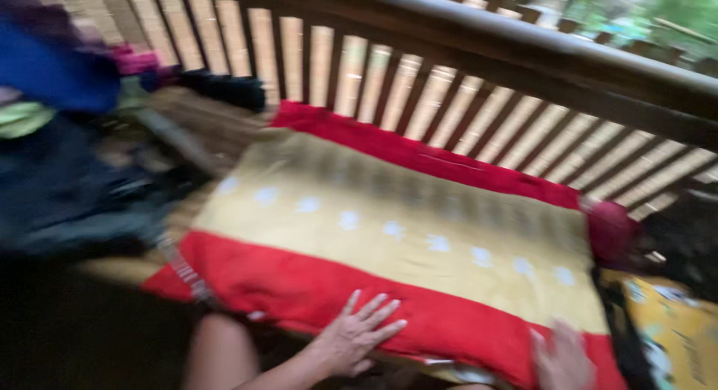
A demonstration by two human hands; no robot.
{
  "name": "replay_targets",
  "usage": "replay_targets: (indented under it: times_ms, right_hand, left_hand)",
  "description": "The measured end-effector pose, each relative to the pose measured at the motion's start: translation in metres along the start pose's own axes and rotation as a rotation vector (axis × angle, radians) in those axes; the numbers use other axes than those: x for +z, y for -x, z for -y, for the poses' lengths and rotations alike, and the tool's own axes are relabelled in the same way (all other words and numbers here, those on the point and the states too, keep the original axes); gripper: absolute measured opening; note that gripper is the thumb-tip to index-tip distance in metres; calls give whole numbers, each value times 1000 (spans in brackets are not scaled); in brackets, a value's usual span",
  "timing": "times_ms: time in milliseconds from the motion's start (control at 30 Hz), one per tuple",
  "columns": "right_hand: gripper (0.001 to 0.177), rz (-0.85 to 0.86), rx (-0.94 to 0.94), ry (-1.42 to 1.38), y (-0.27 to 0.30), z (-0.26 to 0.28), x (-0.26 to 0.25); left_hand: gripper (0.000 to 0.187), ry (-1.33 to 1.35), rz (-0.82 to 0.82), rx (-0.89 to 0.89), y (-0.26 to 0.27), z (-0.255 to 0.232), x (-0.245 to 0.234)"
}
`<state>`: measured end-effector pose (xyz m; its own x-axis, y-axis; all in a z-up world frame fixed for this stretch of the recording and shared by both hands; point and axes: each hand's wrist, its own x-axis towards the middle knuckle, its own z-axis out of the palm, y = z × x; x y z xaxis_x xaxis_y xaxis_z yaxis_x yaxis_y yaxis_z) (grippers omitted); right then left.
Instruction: The person irons an orange tank top on a red and yellow towel using an iron, then folds the tank top and a pair of pink patterned shorts by hand.
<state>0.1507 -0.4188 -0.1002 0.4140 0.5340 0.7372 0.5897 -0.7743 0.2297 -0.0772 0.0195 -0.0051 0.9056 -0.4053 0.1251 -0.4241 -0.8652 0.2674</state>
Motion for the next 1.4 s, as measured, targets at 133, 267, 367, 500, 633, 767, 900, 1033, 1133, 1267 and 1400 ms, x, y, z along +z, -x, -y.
replay_targets:
  times_ms: [133,267,367,500,633,767,900,1033,1133,1267,1400]
  right_hand:
    - [21,-229,-85,211,2,16,8]
    - [47,127,259,-253,-35,125,13]
    - [43,418,196,-750,-104,258,13]
    - [35,589,92,-1119,-188,395,20]
    - [43,595,-21,-1150,-241,480,52]
    - [66,576,-183,-857,-264,534,51]
    - [57,468,-211,-786,-283,561,29]
    - [53,358,-187,-672,-289,574,4]
    - [55,333,-203,-675,-293,576,3]
    - [58,297,-191,-664,-282,581,29]
    - [70,296,-216,-645,-260,575,82]
  left_hand:
    - [98,-27,-63,-78,38,-2,8]
    - [76,219,-236,-165,63,10,36]
    - [56,499,-366,-262,80,28,45]
    - [44,635,-517,-551,100,62,28]
    - [32,690,-689,-812,137,94,-8]
    - [18,767,-854,-716,189,134,-47]
    - [14,701,-917,-813,234,192,-78]
    - [16,760,-1069,-899,260,274,-96]
    - [17,560,-1252,-805,269,339,-109]
    - [33,519,-1424,-824,263,438,-136]
    - [54,819,-1669,-752,247,529,-167]
